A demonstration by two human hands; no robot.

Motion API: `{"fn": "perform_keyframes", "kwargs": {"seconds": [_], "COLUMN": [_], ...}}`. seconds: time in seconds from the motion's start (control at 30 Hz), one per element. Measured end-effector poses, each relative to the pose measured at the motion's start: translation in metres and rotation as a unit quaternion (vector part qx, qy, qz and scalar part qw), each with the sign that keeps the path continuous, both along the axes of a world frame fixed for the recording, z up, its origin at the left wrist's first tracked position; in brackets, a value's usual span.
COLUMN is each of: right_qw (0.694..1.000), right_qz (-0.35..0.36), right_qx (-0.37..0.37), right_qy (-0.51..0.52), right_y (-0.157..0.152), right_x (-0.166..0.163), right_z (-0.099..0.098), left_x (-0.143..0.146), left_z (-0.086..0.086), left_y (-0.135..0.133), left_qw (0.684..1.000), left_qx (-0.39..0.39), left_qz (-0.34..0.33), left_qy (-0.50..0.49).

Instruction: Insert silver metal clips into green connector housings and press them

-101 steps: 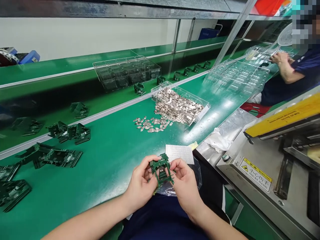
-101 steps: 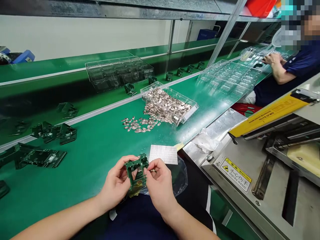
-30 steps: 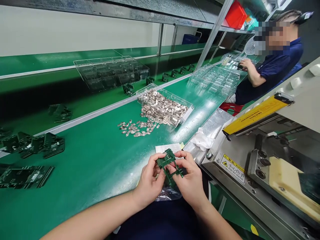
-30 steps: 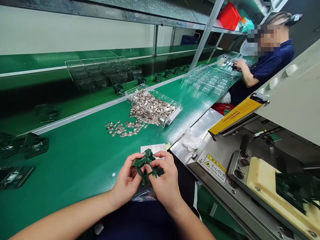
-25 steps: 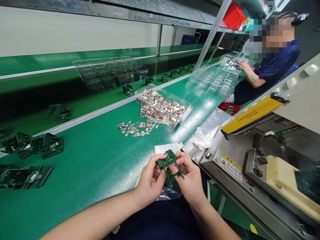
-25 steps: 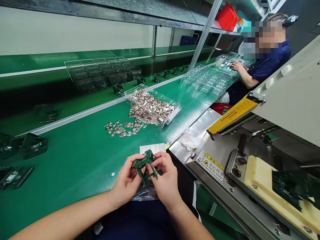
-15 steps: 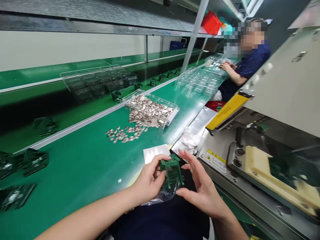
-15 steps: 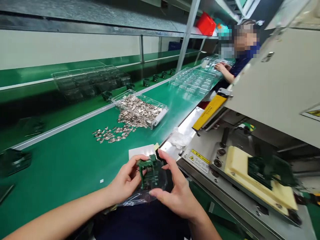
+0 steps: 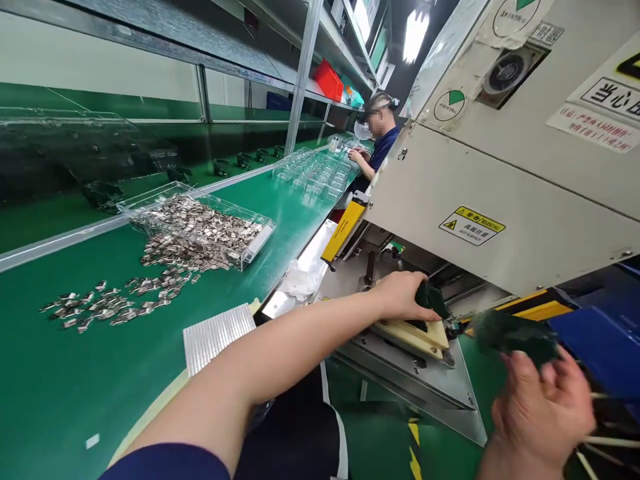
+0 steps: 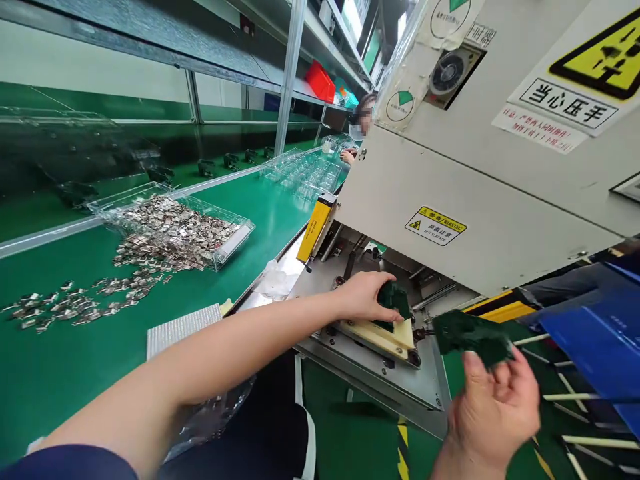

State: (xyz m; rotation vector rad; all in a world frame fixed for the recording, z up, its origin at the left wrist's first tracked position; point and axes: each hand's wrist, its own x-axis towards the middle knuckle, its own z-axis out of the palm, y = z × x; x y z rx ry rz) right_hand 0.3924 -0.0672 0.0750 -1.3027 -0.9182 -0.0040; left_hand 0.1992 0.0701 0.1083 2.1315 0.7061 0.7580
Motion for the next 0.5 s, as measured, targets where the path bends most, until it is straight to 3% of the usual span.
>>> {"fn": "perform_keyframes", "kwargs": {"seconds": [0.07, 0.17, 0.3, 0.37, 0.43, 0.5], "right_qw": [1.0, 0.983, 0.908, 0.878, 0.872, 0.894], "right_qz": [0.024, 0.127, 0.252, 0.288, 0.261, 0.144], "right_qx": [-0.009, -0.104, -0.276, -0.323, -0.343, -0.343], "right_qy": [-0.013, -0.077, -0.192, -0.205, -0.233, -0.25], "right_y": [0.013, 0.038, 0.064, 0.066, 0.058, 0.042], "right_x": [-0.005, -0.013, -0.014, -0.014, -0.012, -0.003], "right_z": [0.005, 0.012, 0.019, 0.021, 0.019, 0.01], "left_x": [-0.01, -0.068, -0.17, -0.204, -0.22, -0.219], "left_z": [0.0, -0.007, -0.034, -0.053, -0.071, -0.086], "left_y": [-0.007, -0.03, -0.059, -0.068, -0.073, -0.073], "left_qw": [0.997, 0.977, 0.976, 0.971, 0.964, 0.962], "left_qx": [-0.039, -0.131, -0.187, -0.214, -0.237, -0.254], "left_qz": [0.002, 0.011, 0.052, 0.092, 0.114, 0.099], "left_qy": [-0.059, -0.168, -0.102, -0.052, -0.026, -0.009]}}
